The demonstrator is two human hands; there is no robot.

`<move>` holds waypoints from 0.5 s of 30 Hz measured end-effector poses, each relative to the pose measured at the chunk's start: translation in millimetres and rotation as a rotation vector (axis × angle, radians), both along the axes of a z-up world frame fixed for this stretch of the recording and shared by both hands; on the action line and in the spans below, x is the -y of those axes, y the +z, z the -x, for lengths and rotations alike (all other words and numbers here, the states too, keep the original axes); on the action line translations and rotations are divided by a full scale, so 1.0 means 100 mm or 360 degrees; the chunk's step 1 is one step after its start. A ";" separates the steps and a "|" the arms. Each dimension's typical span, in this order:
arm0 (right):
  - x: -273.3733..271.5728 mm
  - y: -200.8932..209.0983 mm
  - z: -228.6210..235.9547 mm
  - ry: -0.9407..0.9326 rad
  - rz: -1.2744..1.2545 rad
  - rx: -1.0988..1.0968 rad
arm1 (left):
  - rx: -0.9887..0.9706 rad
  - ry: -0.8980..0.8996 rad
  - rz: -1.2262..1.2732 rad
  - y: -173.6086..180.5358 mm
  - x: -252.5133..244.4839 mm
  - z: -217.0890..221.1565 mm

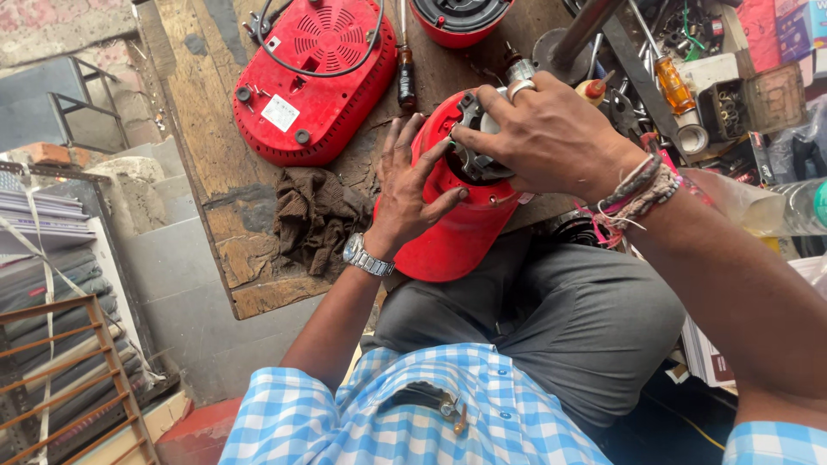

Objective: The person assembles a red electric appliance by inserting a motor unit into a red plastic housing. They align the motor shaft with the housing opening, secure the motor, and then attach a red plastic cover to the top of the assembly.

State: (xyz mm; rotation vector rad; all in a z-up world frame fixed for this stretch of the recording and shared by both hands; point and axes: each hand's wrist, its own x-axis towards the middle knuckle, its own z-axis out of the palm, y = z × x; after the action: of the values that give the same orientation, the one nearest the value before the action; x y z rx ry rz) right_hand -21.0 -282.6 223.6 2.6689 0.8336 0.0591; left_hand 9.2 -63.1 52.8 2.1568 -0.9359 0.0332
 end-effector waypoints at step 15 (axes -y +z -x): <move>0.12 0.02 -0.10 0.0138 0.0095 -0.0066 | -0.0042 0.0003 0.0008 -0.07 0.02 0.00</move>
State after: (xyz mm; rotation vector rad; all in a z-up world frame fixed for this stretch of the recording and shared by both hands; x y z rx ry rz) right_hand -11.2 -295.1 225.1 2.5860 0.9487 0.0002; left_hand 9.5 -65.3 46.2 2.1482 -0.9178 0.0082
